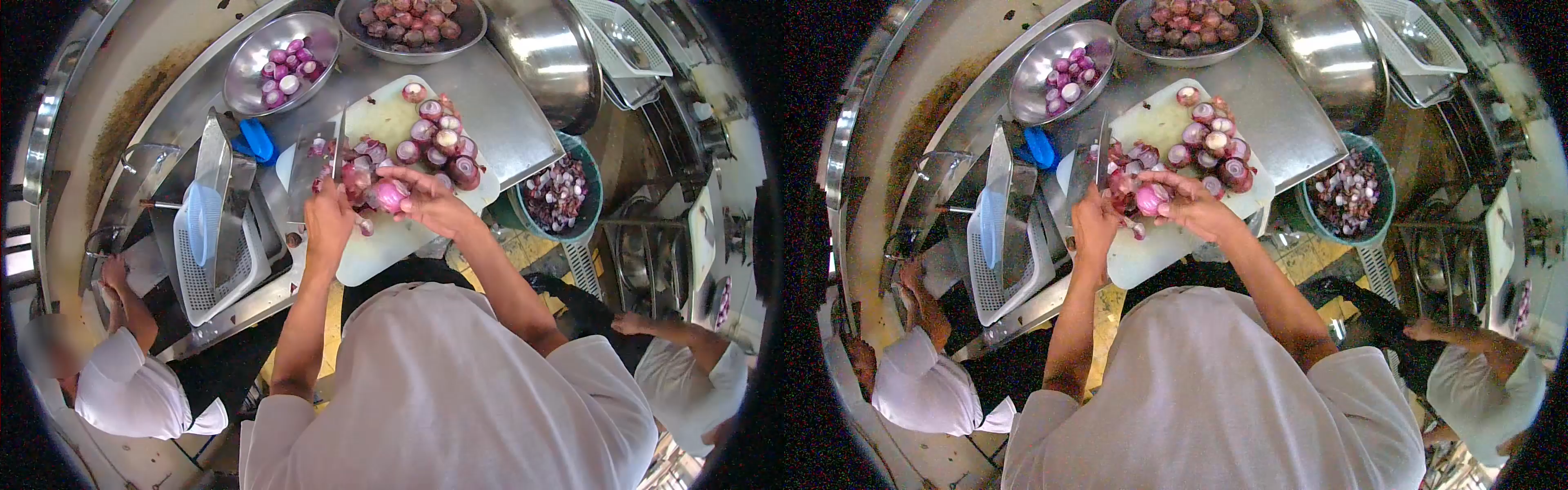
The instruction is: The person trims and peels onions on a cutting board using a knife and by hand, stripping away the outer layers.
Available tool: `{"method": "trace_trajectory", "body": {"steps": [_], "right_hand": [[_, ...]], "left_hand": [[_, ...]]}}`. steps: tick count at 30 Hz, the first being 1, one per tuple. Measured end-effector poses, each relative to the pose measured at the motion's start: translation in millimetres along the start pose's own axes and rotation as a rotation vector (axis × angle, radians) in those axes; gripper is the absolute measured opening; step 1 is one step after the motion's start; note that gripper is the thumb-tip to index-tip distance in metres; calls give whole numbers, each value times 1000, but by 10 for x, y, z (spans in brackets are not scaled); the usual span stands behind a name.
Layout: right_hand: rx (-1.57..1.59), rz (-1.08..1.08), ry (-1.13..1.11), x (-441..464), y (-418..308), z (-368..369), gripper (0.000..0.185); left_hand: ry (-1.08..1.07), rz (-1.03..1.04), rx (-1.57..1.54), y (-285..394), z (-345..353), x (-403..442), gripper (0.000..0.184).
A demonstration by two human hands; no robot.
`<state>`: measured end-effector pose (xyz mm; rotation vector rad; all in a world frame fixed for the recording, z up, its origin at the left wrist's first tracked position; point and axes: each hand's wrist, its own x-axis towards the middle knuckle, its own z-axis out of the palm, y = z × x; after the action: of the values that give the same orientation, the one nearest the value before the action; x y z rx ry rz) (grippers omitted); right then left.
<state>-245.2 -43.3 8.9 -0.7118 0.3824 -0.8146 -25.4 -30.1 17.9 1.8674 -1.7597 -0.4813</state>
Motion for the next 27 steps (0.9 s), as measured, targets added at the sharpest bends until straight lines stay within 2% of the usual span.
{"method": "trace_trajectory", "body": {"steps": [2, 4, 6, 7, 8, 9, 11, 13, 14, 16, 17, 19, 22, 27], "right_hand": [[21, 18, 6, 14, -2, -14, 63], [43, 37, 16, 25, -16, 8, 63], [-233, -29, 210, 58, -11, 50, 62], [-233, -23, 209, 78, 13, 42, 62], [-411, -65, 252, 112, 39, 20, 63], [-589, -108, 291, 145, 33, 43, 63], [-566, -88, 281, 168, 1, 91, 63], [-544, -71, 273, 191, -36, 141, 64], [-595, -68, 287, 197, -45, 150, 64], [-648, -62, 300, 206, -41, 155, 65], [-634, -89, 285, 210, -28, 159, 66], [-622, -116, 272, 215, -3, 144, 67], [-500, -105, 274, 189, 9, 94, 69], [-637, -75, 347, 161, -80, 94, 71]], "left_hand": [[27, 21, 93, -99, -16, 22, 14], [-119, -3, -12, -55, -120, 0, 25], [-167, 8, -131, 60, -238, -65, 31], [-213, 19, -249, 142, -312, -100, 38], [-211, 11, -251, 235, -403, -123, 38], [-236, 146, -192, 336, -500, -137, 44], [-254, 273, -133, 390, -523, -156, 50], [-122, 482, 5, 388, -487, -155, 52], [-119, 478, 4, 389, -462, -168, 52], [-213, 262, 178, 377, -395, -196, 50], [-212, 259, 177, 349, -348, -193, 50], [-168, 122, 153, 317, -268, -148, 46], [-186, 128, 24, 306, -305, -124, 44], [-155, 258, -62, 477, -404, -166, 39]]}}
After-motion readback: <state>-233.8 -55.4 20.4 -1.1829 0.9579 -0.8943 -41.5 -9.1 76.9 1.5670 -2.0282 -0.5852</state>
